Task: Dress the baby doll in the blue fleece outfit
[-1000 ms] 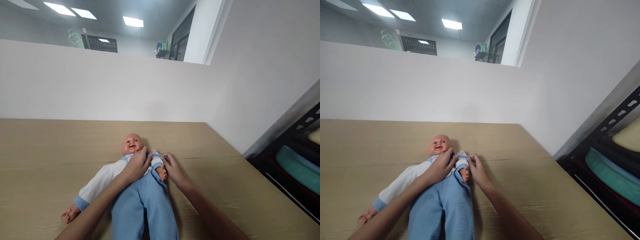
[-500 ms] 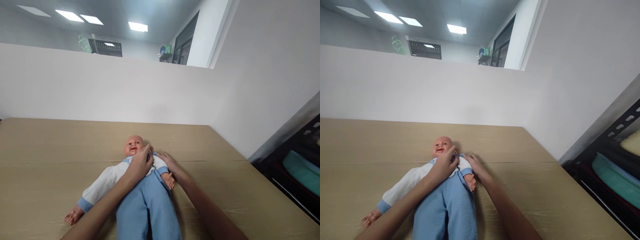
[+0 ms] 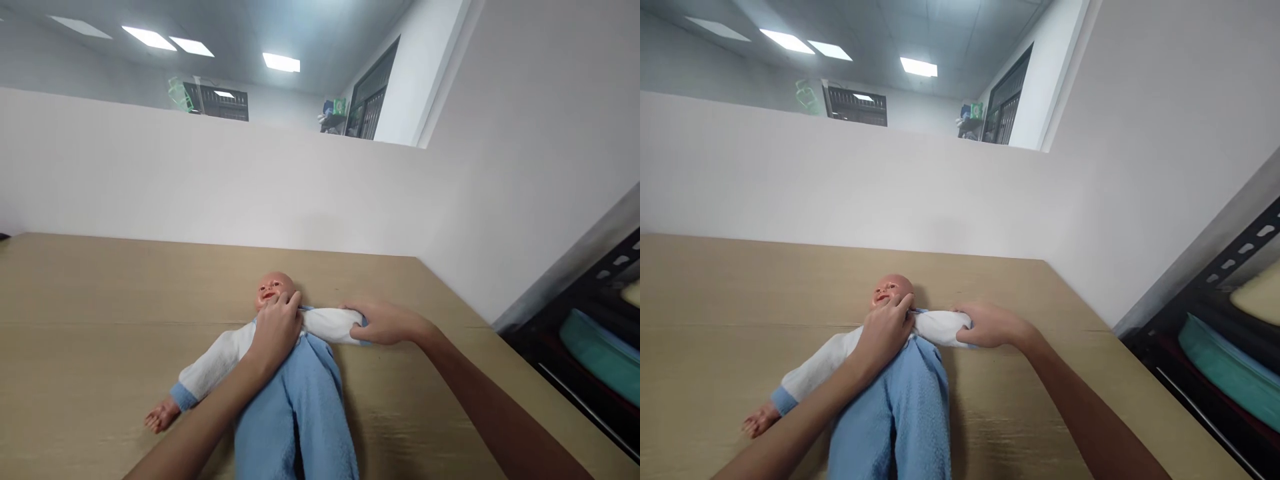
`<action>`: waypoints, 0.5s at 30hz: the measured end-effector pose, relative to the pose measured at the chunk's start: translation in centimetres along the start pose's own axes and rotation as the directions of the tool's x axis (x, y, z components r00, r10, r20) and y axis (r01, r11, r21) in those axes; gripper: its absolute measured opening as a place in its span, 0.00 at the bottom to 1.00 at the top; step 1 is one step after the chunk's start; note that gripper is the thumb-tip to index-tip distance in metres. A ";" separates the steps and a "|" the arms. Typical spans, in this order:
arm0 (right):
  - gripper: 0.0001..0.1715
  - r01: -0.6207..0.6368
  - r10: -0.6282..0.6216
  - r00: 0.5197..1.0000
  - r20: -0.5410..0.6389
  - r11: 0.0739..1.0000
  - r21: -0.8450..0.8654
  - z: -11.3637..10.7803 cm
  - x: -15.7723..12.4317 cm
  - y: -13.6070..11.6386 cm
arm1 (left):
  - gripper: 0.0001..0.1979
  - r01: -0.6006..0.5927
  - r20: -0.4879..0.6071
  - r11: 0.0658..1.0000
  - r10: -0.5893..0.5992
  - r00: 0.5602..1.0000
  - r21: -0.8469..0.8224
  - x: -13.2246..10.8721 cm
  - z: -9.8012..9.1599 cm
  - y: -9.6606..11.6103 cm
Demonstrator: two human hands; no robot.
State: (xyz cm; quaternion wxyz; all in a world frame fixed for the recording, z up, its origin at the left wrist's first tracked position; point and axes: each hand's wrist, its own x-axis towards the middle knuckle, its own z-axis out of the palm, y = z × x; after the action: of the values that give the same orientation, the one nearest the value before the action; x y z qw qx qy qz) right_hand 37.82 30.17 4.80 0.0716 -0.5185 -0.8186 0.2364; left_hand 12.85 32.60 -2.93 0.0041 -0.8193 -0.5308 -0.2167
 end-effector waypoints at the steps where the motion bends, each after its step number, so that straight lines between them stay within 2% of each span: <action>1: 0.24 0.017 -0.017 1.000 0.018 1.000 -0.003 -0.1 -0.1 0.0 | 0.11 -0.003 0.006 1.000 0.003 1.000 0.011 0.0 -0.2 0.0; 3: 0.26 0.033 -0.033 0.999 0.036 0.999 0.004 0.3 -0.2 -0.2 | 0.10 -0.021 0.027 1.000 0.021 0.999 0.017 0.1 -0.5 -0.1; 6: 0.29 -0.002 0.002 1.000 0.000 1.000 0.021 1.4 -0.5 -0.7 | 0.06 -0.078 0.083 0.997 0.077 0.994 0.008 0.6 -0.9 -0.1; 10: 0.26 0.030 -0.029 0.998 -0.053 0.999 0.024 2.7 -0.5 -1.2 | 0.12 -0.156 0.204 0.988 0.154 0.967 -0.009 2.1 -1.5 0.5; 13: 0.38 0.059 -0.060 0.998 -0.029 0.997 -0.043 3.0 -0.3 -1.1 | 0.11 -0.222 0.322 0.975 0.220 0.921 -0.032 4.3 -1.8 1.2; 15: 0.38 0.068 -0.069 0.997 -0.019 0.995 -0.071 3.0 -0.2 -1.0 | 0.07 -0.272 0.411 0.961 0.267 0.872 -0.048 6.2 -1.5 1.8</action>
State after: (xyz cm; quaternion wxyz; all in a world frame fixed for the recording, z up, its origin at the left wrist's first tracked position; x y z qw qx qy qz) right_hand 36.01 28.66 2.64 0.0699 -0.4948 -0.8430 0.1992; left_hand 15.96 36.81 1.08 -0.0736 -0.9123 -0.4015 -0.0325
